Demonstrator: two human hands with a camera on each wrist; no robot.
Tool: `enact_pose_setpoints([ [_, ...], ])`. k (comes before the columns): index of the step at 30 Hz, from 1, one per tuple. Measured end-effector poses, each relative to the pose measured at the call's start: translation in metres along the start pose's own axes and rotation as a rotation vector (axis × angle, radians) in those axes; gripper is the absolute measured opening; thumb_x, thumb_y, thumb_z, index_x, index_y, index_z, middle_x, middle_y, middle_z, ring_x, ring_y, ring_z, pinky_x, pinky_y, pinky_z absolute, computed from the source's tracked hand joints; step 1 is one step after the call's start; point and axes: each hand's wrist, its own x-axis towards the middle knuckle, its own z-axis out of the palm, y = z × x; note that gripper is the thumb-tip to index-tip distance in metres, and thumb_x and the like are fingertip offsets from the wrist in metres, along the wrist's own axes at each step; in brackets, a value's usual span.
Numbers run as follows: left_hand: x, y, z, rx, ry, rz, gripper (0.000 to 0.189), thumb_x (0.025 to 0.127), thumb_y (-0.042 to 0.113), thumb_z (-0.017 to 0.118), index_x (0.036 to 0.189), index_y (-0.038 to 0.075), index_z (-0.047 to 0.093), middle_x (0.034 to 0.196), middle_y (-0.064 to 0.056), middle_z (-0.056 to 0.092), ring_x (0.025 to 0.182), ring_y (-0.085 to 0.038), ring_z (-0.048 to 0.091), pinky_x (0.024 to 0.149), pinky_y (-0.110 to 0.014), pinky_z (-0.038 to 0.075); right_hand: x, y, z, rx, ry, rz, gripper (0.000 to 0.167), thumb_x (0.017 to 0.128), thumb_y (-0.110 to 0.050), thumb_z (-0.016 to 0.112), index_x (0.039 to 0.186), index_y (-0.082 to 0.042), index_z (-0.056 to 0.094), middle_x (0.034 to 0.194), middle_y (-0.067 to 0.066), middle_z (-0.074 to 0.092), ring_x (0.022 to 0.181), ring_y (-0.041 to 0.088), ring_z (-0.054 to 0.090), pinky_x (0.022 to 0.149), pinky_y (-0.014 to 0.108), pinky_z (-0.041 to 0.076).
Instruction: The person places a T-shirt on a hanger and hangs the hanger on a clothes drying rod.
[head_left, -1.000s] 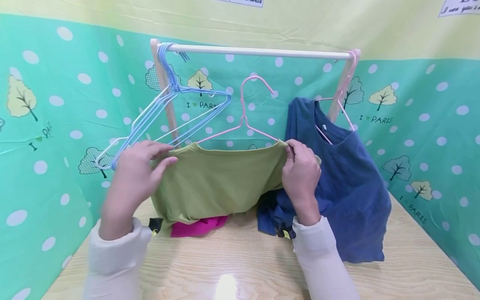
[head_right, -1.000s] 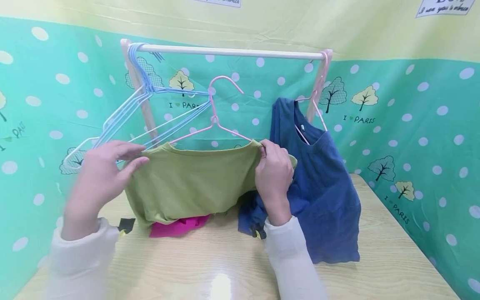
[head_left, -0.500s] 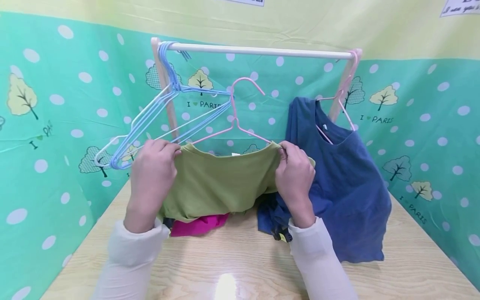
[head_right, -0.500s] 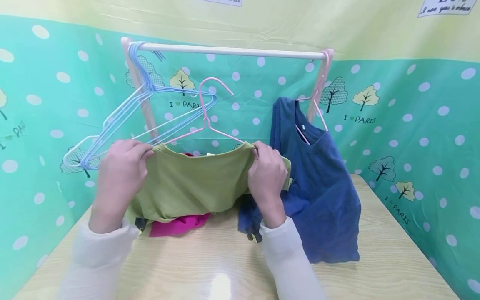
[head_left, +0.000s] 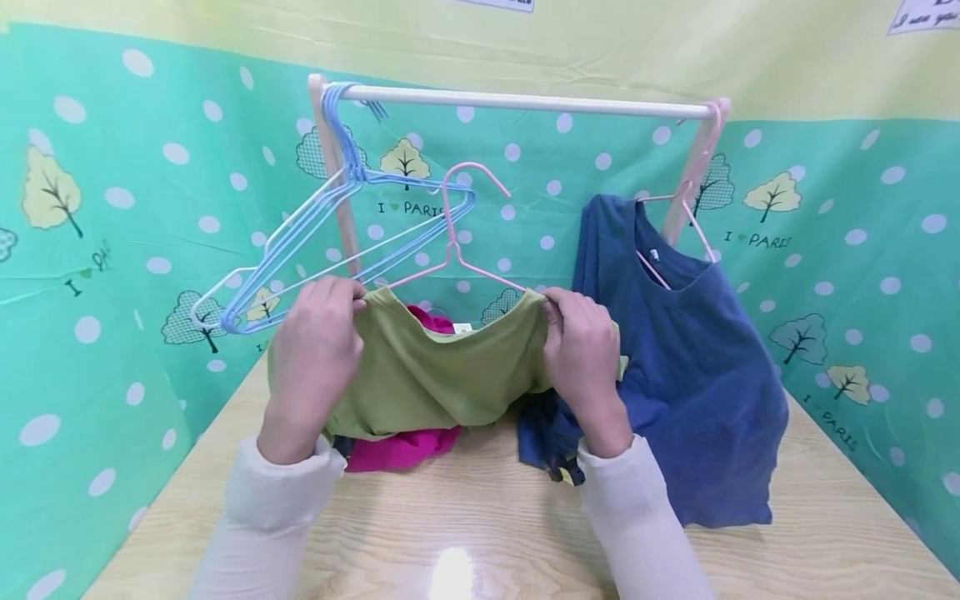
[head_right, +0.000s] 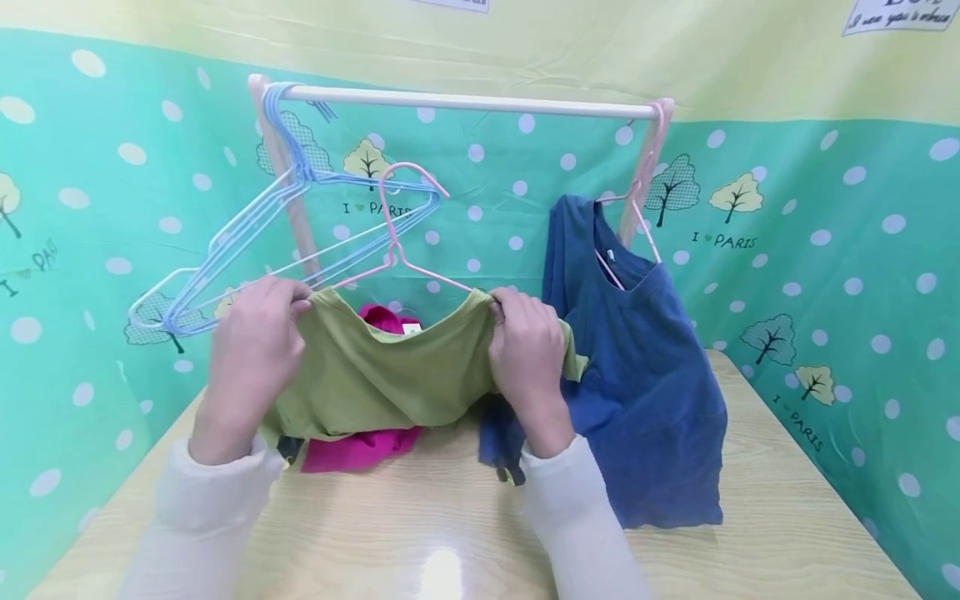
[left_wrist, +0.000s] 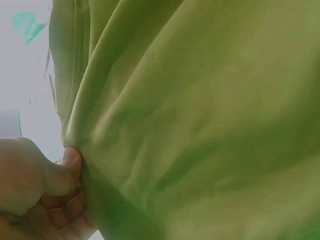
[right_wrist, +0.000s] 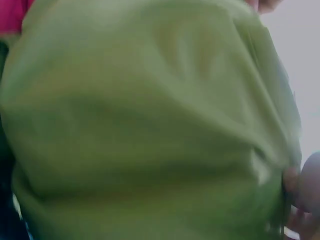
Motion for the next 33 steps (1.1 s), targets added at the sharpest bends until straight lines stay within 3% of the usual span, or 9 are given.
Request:
enact_pose_setpoints([
  [5,0.000,-0.002,-0.005,0.001,0.022,-0.014,0.006,0.094,-0.008,0.063,0.096,-0.004,0.068,0.095,-0.019,0.068,0.092,-0.041,0.063,0.070,-0.055,0.054,0.004,0.017,-0.009,0.040,-0.127,-0.121,0.015,0.102,-0.008,0.063,0.108,0.002,0.071,0.094,0.016,0.072,0.080,0.033,0.065,0.070,0.047,0.055],
  [12,0.000,-0.010,-0.010,0.007,0.062,-0.040,0.009,0.092,-0.009,0.062,0.095,-0.003,0.069,0.093,-0.018,0.068,0.083,-0.043,0.062,0.063,-0.057,0.049,0.004,0.033,-0.020,0.094,-0.281,-0.070,0.016,0.102,-0.013,0.062,0.101,0.001,0.070,0.092,0.013,0.069,0.081,0.027,0.065,0.075,0.043,0.057],
  [18,0.000,-0.010,-0.012,0.006,0.059,-0.056,0.006,0.093,-0.006,0.064,0.095,-0.003,0.069,0.091,-0.018,0.067,0.080,-0.042,0.059,0.059,-0.057,0.048,0.005,0.040,-0.026,0.122,-0.307,-0.045,0.016,0.101,-0.013,0.064,0.109,0.000,0.071,0.099,0.012,0.070,0.086,0.026,0.065,0.077,0.043,0.055],
  [25,0.000,-0.003,-0.006,0.006,0.031,-0.047,0.005,0.093,-0.007,0.064,0.096,-0.004,0.069,0.094,-0.019,0.068,0.087,-0.040,0.063,0.064,-0.055,0.053,0.004,0.032,-0.022,0.131,-0.300,-0.094,0.035,0.096,-0.017,0.072,0.127,-0.001,0.068,0.117,0.014,0.070,0.110,0.032,0.064,0.097,0.049,0.050],
  [28,0.000,-0.001,-0.003,0.009,0.045,-0.031,0.005,0.094,-0.006,0.064,0.095,-0.004,0.069,0.093,-0.018,0.068,0.086,-0.039,0.063,0.062,-0.054,0.053,0.004,0.027,-0.018,0.112,-0.270,-0.111,0.031,0.097,-0.015,0.071,0.124,0.001,0.070,0.113,0.015,0.072,0.106,0.033,0.066,0.095,0.050,0.051],
  [33,0.001,-0.001,0.000,-0.011,0.046,-0.002,0.003,0.095,-0.005,0.065,0.094,-0.004,0.068,0.092,-0.018,0.067,0.085,-0.039,0.063,0.063,-0.052,0.053,0.002,0.024,-0.015,0.047,-0.216,-0.080,0.017,0.098,-0.010,0.069,0.110,0.002,0.073,0.101,0.016,0.074,0.089,0.033,0.069,0.080,0.050,0.056],
])
